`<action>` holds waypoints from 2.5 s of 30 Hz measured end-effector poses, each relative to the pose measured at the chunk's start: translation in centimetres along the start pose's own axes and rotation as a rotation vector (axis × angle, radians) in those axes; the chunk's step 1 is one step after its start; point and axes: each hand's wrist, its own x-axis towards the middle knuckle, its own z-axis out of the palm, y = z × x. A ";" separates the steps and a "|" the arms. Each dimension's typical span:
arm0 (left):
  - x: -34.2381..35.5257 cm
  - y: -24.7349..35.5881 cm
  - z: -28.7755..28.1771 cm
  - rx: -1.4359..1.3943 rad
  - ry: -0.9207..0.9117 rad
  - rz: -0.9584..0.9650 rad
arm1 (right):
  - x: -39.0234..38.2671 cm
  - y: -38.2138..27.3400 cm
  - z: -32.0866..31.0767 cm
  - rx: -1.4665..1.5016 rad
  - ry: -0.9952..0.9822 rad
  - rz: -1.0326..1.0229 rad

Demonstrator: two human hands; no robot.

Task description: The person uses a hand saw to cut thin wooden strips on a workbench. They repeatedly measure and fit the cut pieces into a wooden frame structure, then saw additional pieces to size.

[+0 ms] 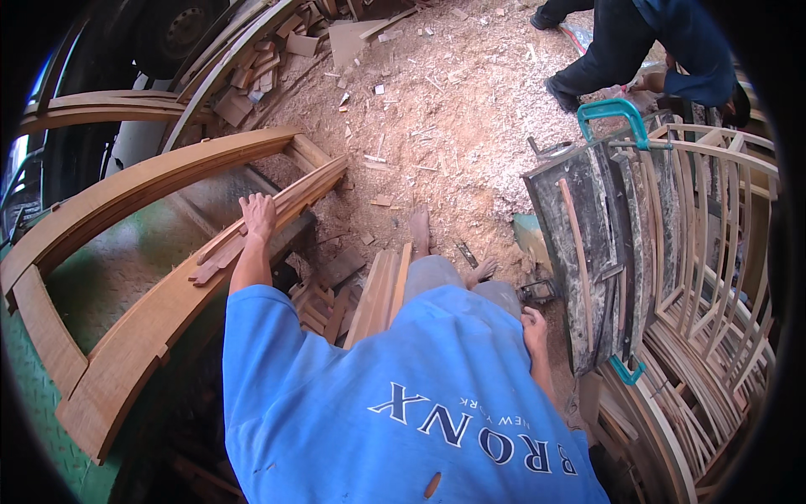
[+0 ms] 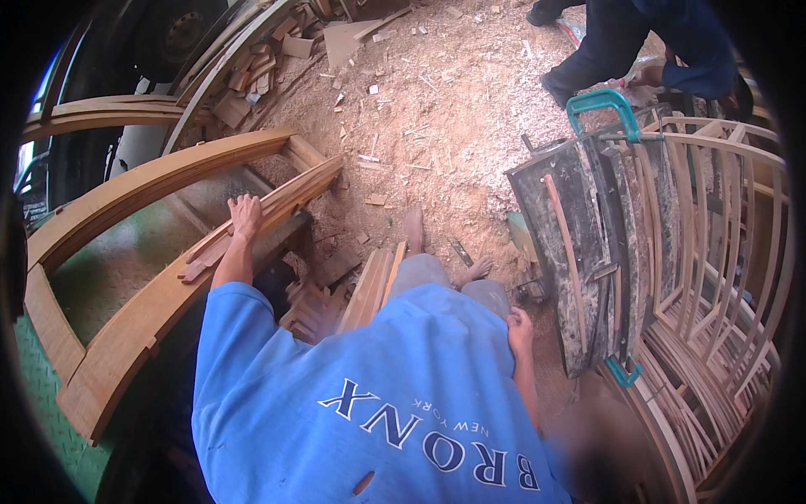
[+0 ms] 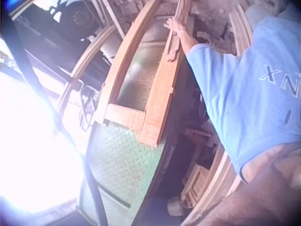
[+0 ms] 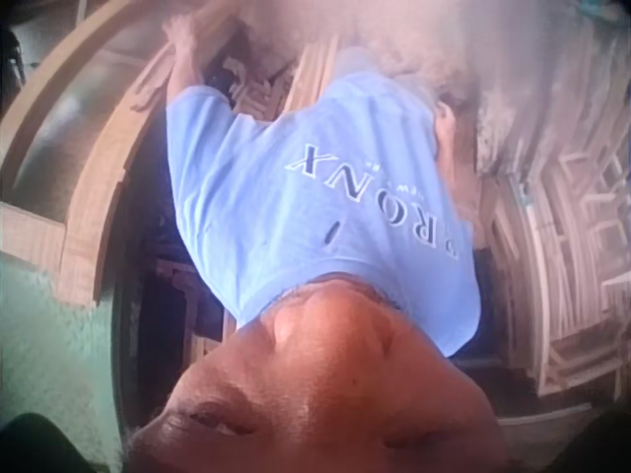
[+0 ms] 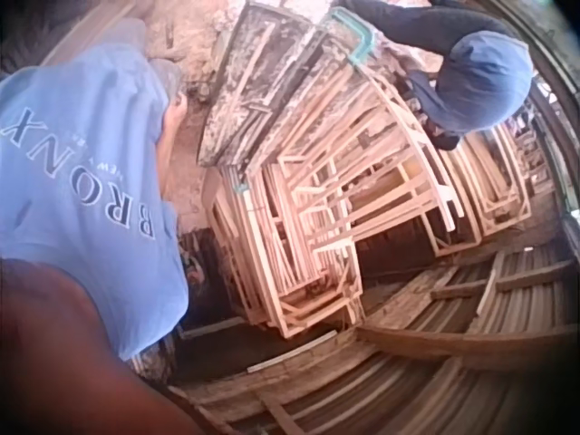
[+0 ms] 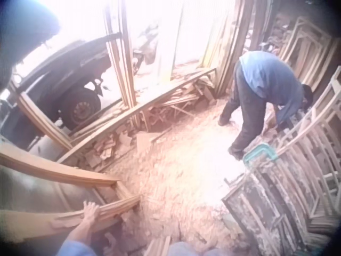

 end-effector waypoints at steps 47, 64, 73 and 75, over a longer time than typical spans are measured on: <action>-7.2 25.1 -15.6 -0.977 0.783 0.553 | -8.0 -18.8 -21.2 1.451 0.315 -1.382; -7.9 50.6 -31.8 -0.344 0.396 1.393 | -10.6 35.3 -12.3 1.830 1.330 0.276; -8.1 58.8 -29.2 -0.184 0.411 1.244 | -7.0 45.4 -13.1 1.904 0.992 0.515; -7.4 59.2 -28.7 -0.194 0.449 1.075 | -5.7 44.5 -13.2 1.908 0.890 0.523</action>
